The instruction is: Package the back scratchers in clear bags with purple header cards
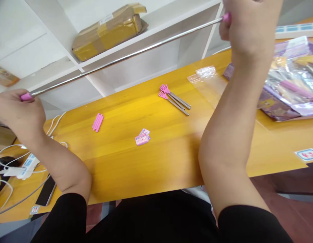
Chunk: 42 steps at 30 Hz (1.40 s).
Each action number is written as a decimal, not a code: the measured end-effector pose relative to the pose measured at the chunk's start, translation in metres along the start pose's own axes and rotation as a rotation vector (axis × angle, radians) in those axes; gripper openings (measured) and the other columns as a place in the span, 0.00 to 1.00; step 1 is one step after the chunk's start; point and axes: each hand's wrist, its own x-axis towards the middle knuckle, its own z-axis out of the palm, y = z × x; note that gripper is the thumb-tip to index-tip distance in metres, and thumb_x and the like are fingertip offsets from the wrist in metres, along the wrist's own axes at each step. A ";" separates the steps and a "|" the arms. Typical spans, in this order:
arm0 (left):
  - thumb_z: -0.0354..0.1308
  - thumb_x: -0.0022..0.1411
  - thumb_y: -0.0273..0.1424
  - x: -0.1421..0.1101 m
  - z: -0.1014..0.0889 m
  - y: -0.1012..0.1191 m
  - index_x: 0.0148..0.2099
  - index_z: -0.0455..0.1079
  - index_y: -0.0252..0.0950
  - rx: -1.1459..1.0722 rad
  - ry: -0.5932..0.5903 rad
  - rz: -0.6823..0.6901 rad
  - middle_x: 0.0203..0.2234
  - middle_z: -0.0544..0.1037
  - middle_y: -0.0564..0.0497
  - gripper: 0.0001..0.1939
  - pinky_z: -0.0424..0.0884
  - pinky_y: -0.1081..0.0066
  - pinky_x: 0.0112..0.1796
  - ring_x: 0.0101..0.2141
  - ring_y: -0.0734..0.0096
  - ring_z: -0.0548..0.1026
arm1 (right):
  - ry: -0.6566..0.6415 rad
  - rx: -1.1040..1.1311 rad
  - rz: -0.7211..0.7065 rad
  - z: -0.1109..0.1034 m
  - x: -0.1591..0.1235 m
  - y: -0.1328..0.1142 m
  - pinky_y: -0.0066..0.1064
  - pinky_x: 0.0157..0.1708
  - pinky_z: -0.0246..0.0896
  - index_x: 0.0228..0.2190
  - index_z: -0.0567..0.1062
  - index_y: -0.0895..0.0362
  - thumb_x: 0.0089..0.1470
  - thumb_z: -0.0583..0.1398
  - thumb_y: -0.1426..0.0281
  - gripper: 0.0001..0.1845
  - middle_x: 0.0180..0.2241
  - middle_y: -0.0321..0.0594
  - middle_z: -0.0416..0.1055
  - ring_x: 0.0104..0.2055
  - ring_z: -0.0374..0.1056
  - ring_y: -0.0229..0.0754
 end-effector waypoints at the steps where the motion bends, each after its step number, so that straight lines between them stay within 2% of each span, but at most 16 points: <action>1: 0.60 0.65 0.31 0.000 0.002 0.007 0.26 0.50 0.40 0.009 -0.001 -0.012 0.24 0.40 0.58 0.21 0.40 0.56 0.35 0.27 0.63 0.40 | -0.049 0.042 -0.032 0.005 -0.003 -0.004 0.33 0.31 0.35 0.20 0.48 0.60 0.73 0.59 0.78 0.33 0.24 0.31 0.40 0.26 0.38 0.24; 3: 0.60 0.63 0.29 -0.001 0.005 0.020 0.26 0.51 0.40 0.017 0.002 -0.036 0.23 0.41 0.57 0.20 0.41 0.56 0.35 0.27 0.64 0.40 | -0.102 0.105 -0.088 0.017 -0.007 -0.011 0.34 0.29 0.32 0.17 0.50 0.59 0.70 0.58 0.85 0.33 0.21 0.29 0.37 0.24 0.34 0.25; 5: 0.59 0.63 0.28 -0.003 0.007 0.029 0.26 0.50 0.40 0.007 -0.005 -0.043 0.23 0.42 0.57 0.20 0.41 0.56 0.35 0.27 0.64 0.41 | -0.103 0.120 -0.109 0.027 -0.009 -0.015 0.34 0.28 0.28 0.16 0.51 0.58 0.67 0.57 0.91 0.34 0.19 0.28 0.36 0.23 0.31 0.25; 8: 0.59 0.63 0.26 -0.005 0.009 0.033 0.26 0.48 0.40 -0.005 -0.010 -0.032 0.24 0.41 0.58 0.21 0.40 0.56 0.35 0.27 0.64 0.40 | -0.111 0.124 -0.099 0.035 -0.010 -0.016 0.34 0.26 0.27 0.15 0.49 0.57 0.66 0.54 0.93 0.34 0.17 0.28 0.37 0.21 0.31 0.26; 15: 0.56 0.65 0.26 -0.010 0.006 0.028 0.27 0.46 0.41 -0.046 -0.016 0.004 0.25 0.43 0.56 0.21 0.40 0.57 0.37 0.27 0.64 0.40 | -0.129 0.113 -0.077 0.025 -0.008 -0.015 0.37 0.29 0.29 0.16 0.44 0.58 0.66 0.55 0.90 0.35 0.20 0.30 0.35 0.22 0.33 0.24; 17: 0.54 0.67 0.27 -0.013 0.003 0.027 0.28 0.45 0.41 -0.083 -0.041 0.030 0.25 0.44 0.55 0.20 0.40 0.57 0.37 0.27 0.63 0.41 | -0.169 0.108 -0.081 0.018 -0.009 -0.015 0.38 0.30 0.30 0.17 0.44 0.59 0.67 0.56 0.85 0.34 0.21 0.32 0.35 0.23 0.36 0.23; 21: 0.56 0.66 0.27 -0.015 0.003 0.031 0.27 0.46 0.40 -0.104 -0.026 0.035 0.25 0.43 0.55 0.20 0.40 0.56 0.36 0.28 0.64 0.40 | -0.265 0.156 -0.206 0.015 -0.017 -0.021 0.35 0.30 0.34 0.21 0.50 0.59 0.68 0.60 0.72 0.28 0.25 0.33 0.43 0.27 0.42 0.24; 24: 0.57 0.64 0.26 -0.015 0.009 0.045 0.26 0.49 0.40 -0.069 -0.033 0.042 0.25 0.42 0.56 0.20 0.42 0.56 0.36 0.29 0.65 0.39 | -0.272 0.115 -0.289 0.034 -0.031 -0.039 0.34 0.29 0.37 0.20 0.53 0.57 0.65 0.58 0.77 0.25 0.22 0.31 0.44 0.24 0.43 0.24; 26: 0.57 0.63 0.26 -0.017 0.014 0.058 0.26 0.48 0.41 -0.050 -0.066 0.023 0.26 0.41 0.56 0.20 0.43 0.57 0.37 0.29 0.65 0.39 | -0.283 -0.006 -0.321 0.056 -0.046 -0.054 0.33 0.30 0.40 0.18 0.58 0.58 0.65 0.56 0.83 0.25 0.19 0.30 0.44 0.24 0.45 0.25; 28: 0.56 0.63 0.26 -0.020 0.017 0.068 0.27 0.48 0.41 -0.050 -0.105 0.006 0.26 0.42 0.56 0.19 0.44 0.57 0.38 0.29 0.66 0.39 | -0.344 -0.095 -0.326 0.080 -0.066 -0.068 0.32 0.32 0.40 0.19 0.62 0.60 0.65 0.58 0.85 0.24 0.19 0.30 0.47 0.26 0.46 0.26; 30: 0.55 0.63 0.27 -0.021 0.020 0.073 0.27 0.50 0.41 -0.053 -0.125 -0.010 0.26 0.44 0.56 0.17 0.44 0.56 0.38 0.29 0.65 0.41 | -0.407 -0.185 -0.285 0.102 -0.086 -0.076 0.32 0.33 0.39 0.19 0.58 0.60 0.68 0.58 0.82 0.26 0.21 0.32 0.46 0.27 0.46 0.28; 31: 0.54 0.64 0.28 -0.021 0.020 0.072 0.27 0.50 0.41 -0.059 -0.133 -0.014 0.26 0.45 0.55 0.16 0.43 0.56 0.39 0.29 0.65 0.44 | -0.384 -0.192 -0.272 0.112 -0.095 -0.077 0.32 0.34 0.39 0.19 0.52 0.59 0.69 0.58 0.81 0.29 0.21 0.33 0.44 0.28 0.46 0.30; 33: 0.52 0.64 0.29 -0.020 0.022 0.068 0.27 0.50 0.41 -0.068 -0.136 -0.022 0.27 0.43 0.55 0.15 0.43 0.55 0.40 0.29 0.65 0.50 | -0.351 -0.195 -0.257 0.126 -0.107 -0.076 0.32 0.35 0.39 0.21 0.49 0.58 0.72 0.57 0.78 0.30 0.23 0.34 0.45 0.29 0.45 0.32; 36: 0.53 0.62 0.29 -0.018 0.022 0.065 0.27 0.50 0.40 -0.067 -0.136 -0.028 0.28 0.43 0.54 0.15 0.43 0.54 0.40 0.30 0.65 0.59 | -0.366 -0.205 -0.257 0.137 -0.118 -0.072 0.34 0.36 0.40 0.22 0.49 0.58 0.74 0.57 0.74 0.29 0.25 0.36 0.47 0.30 0.44 0.34; 38: 0.52 0.62 0.28 -0.021 0.024 0.072 0.27 0.51 0.40 -0.079 -0.154 -0.012 0.26 0.45 0.54 0.14 0.44 0.54 0.40 0.30 0.64 0.61 | -0.390 -0.225 -0.264 0.140 -0.128 -0.071 0.35 0.37 0.41 0.23 0.51 0.58 0.75 0.57 0.70 0.29 0.25 0.37 0.49 0.30 0.45 0.35; 42: 0.54 0.63 0.24 -0.033 0.035 0.095 0.26 0.52 0.41 -0.083 -0.198 0.089 0.23 0.48 0.55 0.17 0.45 0.56 0.37 0.27 0.66 0.49 | -0.479 -0.269 -0.307 0.148 -0.156 -0.075 0.34 0.39 0.47 0.26 0.60 0.59 0.79 0.56 0.64 0.26 0.26 0.37 0.57 0.30 0.49 0.35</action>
